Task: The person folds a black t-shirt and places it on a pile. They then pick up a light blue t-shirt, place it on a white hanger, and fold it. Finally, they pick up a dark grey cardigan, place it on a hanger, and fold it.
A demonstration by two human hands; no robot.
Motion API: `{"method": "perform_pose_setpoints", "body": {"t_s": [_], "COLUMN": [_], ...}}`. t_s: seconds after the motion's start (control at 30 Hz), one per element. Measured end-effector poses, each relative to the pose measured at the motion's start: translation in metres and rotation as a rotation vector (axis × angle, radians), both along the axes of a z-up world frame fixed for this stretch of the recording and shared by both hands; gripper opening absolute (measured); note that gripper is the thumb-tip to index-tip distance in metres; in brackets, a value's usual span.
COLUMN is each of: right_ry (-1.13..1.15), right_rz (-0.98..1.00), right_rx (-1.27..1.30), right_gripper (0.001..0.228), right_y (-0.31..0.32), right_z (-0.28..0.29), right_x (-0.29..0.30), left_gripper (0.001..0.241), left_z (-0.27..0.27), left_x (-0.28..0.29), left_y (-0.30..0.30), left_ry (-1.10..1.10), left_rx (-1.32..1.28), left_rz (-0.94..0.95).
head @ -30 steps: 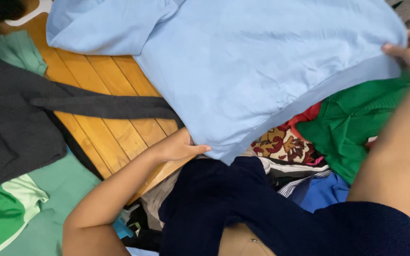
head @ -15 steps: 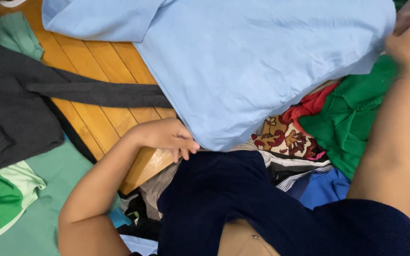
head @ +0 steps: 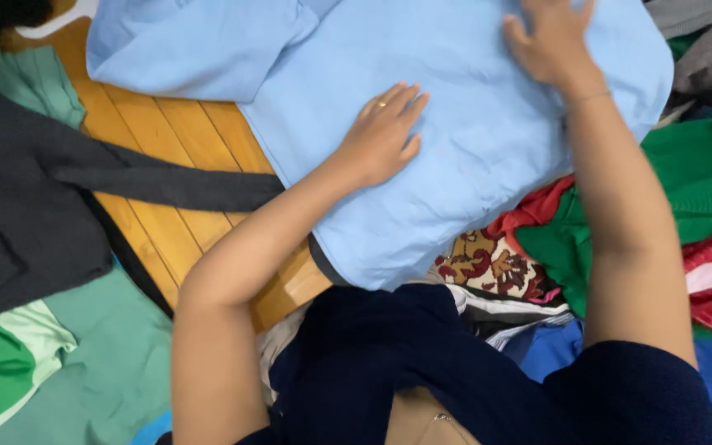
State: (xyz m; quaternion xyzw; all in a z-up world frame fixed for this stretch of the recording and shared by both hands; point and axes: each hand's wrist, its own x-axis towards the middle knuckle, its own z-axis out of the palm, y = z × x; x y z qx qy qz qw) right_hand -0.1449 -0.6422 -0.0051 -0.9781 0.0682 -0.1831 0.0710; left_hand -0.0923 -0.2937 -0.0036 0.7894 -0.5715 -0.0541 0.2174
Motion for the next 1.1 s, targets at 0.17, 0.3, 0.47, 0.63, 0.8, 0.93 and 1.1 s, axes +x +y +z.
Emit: {"method": "perform_pose_setpoints", "body": {"t_s": [0.17, 0.3, 0.47, 0.63, 0.8, 0.93, 1.1], "right_ry": [0.165, 0.015, -0.232, -0.383, -0.126, -0.017, -0.087], "right_rz": [0.082, -0.003, -0.190, -0.303, -0.399, -0.220, -0.353], "right_rx": [0.139, 0.206, 0.192, 0.304, 0.573, 0.989, 1.137], "right_gripper": [0.051, 0.051, 0.046, 0.022, 0.032, 0.048, 0.054], "right_y": [0.046, 0.024, -0.019, -0.095, -0.122, -0.118, -0.119], "right_z": [0.031, 0.020, 0.016, -0.012, -0.005, 0.016, 0.029], "right_x": [0.038, 0.066, 0.103, 0.146, 0.176, 0.196, 0.213], "left_gripper": [0.067, 0.065, 0.053, 0.028, 0.024, 0.033, 0.062], "left_z": [-0.044, -0.053, -0.058, -0.034, -0.028, -0.022, -0.036], "left_x": [0.041, 0.076, 0.109, 0.126, 0.137, 0.147, 0.161], "left_y": [-0.066, -0.104, -0.138, -0.163, -0.178, -0.185, -0.196], "left_ry": [-0.189, -0.226, -0.240, -0.259, -0.311, -0.328, -0.225], "left_rx": [-0.089, -0.111, -0.216, -0.260, -0.261, -0.319, -0.188], "left_rz": [0.103, 0.212, 0.267, 0.431, 0.394, 0.394, 0.341]}}
